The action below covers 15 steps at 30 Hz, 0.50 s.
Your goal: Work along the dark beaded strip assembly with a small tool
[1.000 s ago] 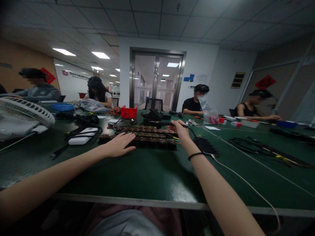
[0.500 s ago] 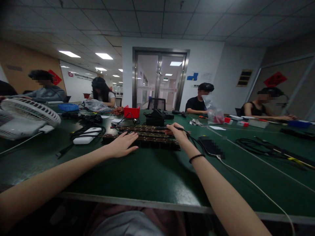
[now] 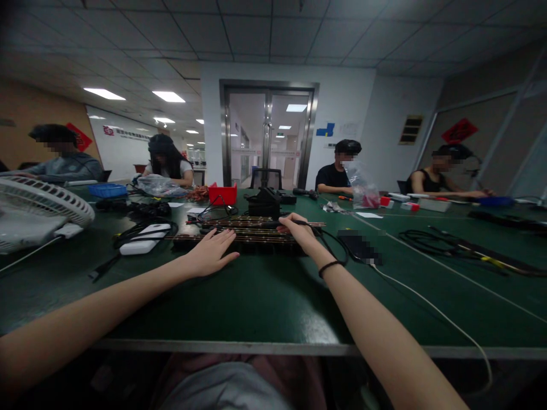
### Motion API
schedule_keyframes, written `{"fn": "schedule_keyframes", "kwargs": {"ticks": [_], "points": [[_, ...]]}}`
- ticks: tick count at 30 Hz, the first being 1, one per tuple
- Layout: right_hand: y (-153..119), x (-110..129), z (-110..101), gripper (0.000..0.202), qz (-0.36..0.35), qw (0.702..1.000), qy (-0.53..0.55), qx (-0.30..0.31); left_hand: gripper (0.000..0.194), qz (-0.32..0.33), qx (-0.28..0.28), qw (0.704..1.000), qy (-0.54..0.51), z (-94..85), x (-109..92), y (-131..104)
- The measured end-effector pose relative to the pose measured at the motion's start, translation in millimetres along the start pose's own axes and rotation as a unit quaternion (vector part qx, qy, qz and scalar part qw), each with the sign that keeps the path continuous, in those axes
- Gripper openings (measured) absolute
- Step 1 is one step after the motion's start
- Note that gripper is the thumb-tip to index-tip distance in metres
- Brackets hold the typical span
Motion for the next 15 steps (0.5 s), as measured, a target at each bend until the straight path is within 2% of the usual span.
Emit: {"fn": "schedule_keyframes", "kwargs": {"ticks": [9, 15], "points": [[-0.3, 4.1, 2.5, 0.026, -0.005, 1.000, 0.019, -0.013, 0.069, -0.019, 0.000, 1.000, 0.004, -2.7, -5.8, 0.6], [0.1, 1.4, 1.0, 0.027, -0.007, 1.000, 0.017, -0.011, 0.065, -0.034, -0.031, 0.999, 0.003, -5.1, -6.0, -0.2]]}}
Point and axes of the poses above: each hand's wrist, its own y-axis towards the middle knuckle, its own z-axis out of the palm, x = y × z, the point moved 7 cm from there along y, towards the middle knuckle, and after that the axes turned 14 degrees about -z, right-handed, at the moved point
